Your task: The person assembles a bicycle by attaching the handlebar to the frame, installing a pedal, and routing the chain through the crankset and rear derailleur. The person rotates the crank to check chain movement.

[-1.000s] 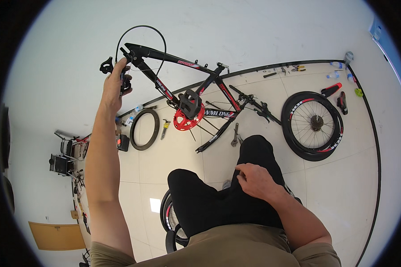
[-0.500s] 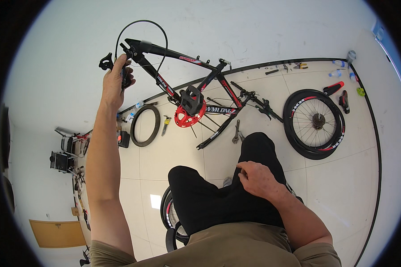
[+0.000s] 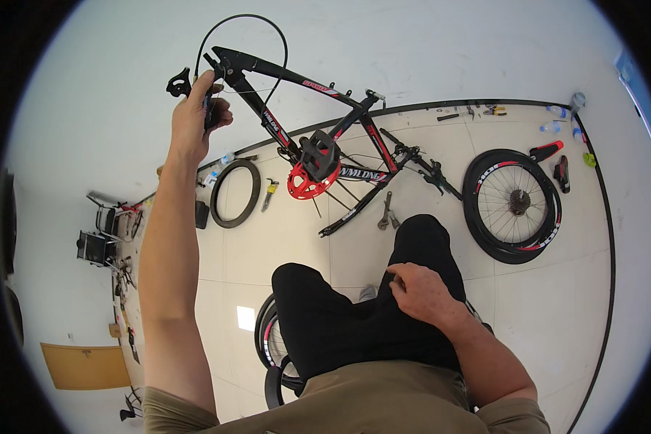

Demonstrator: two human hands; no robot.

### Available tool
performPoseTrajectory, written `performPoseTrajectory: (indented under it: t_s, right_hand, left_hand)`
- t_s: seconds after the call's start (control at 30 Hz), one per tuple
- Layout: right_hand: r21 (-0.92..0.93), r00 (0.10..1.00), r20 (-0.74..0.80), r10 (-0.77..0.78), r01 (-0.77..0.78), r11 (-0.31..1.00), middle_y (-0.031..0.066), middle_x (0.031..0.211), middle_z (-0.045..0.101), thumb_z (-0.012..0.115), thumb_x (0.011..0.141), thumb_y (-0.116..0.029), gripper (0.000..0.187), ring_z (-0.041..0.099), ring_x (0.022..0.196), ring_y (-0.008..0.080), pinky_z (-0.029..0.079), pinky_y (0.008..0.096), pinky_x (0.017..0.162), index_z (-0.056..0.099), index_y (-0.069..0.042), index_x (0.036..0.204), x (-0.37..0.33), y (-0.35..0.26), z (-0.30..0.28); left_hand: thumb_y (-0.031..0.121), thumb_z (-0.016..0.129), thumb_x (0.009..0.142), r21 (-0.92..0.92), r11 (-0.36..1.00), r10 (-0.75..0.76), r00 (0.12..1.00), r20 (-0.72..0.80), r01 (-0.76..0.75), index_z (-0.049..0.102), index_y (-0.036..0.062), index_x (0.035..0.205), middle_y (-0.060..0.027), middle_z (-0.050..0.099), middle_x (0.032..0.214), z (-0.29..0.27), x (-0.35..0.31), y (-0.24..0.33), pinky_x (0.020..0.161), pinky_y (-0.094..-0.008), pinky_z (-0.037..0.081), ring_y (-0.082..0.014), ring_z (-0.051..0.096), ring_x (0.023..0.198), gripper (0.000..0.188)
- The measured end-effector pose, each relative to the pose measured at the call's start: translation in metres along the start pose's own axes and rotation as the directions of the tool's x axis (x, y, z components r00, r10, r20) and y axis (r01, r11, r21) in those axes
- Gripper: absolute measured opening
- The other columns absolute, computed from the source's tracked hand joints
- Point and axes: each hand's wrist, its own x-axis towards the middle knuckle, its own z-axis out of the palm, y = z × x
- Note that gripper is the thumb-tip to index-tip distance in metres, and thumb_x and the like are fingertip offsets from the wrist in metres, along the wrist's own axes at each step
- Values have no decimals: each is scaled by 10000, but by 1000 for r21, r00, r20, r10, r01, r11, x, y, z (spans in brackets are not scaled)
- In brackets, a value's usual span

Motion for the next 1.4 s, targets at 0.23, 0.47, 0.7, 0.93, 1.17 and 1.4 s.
performPoseTrajectory:
  t_s: [0.23,0.47,0.7,0.93,1.17,1.4]
  right_hand:
    - [33,1000,-16,5,-4,999,161,912,709,684,877,-59,255,697,815,318,554,388,733,681,7,1124,0,1,4]
    - [175,995,-100,31,-13,985,143,1080,668,661,899,22,391,671,853,204,550,309,723,603,19,1286,15,2,15]
    - [-366,896,-211,-390,298,882,297,1555,315,743,802,-28,771,368,1415,456,371,492,1109,410,-19,1498,103,-52,5]
    - [-695,817,-93,-569,355,625,296,1540,334,763,764,-52,761,317,1424,510,326,575,1140,464,-65,1464,204,-65,6]
    - [-489,814,-353,-462,260,833,184,1391,551,632,801,56,574,481,1308,423,471,471,1067,582,-78,1357,229,-21,13]
    - [-449,811,-433,-392,183,874,152,1328,613,617,843,63,537,597,1192,349,510,426,1008,600,-82,1359,240,40,-2]
  left_hand:
    - [520,729,882,-48,999,-4,1000,-15,4,659,26,966,-71,624,686,10,-1,-7,517,-295,482,-154,599,562,505]
    - [511,734,870,-26,1000,17,1000,12,-16,658,64,821,-30,587,636,6,0,-6,470,-266,365,-113,537,533,456]
    - [524,739,819,-49,999,2,1000,31,0,652,36,839,-54,592,621,3,-4,-4,446,-257,357,-106,541,520,496]
    - [538,726,772,0,1000,-26,999,33,26,622,46,684,-78,605,662,6,-4,1,503,-301,428,-150,593,574,510]
    - [540,718,780,-28,999,-42,999,27,43,627,50,698,-67,597,644,6,-8,0,499,-297,422,-135,570,558,505]
    - [546,717,800,-34,999,-38,998,56,40,648,32,797,-70,595,634,6,-8,1,459,-276,383,-121,547,534,519]
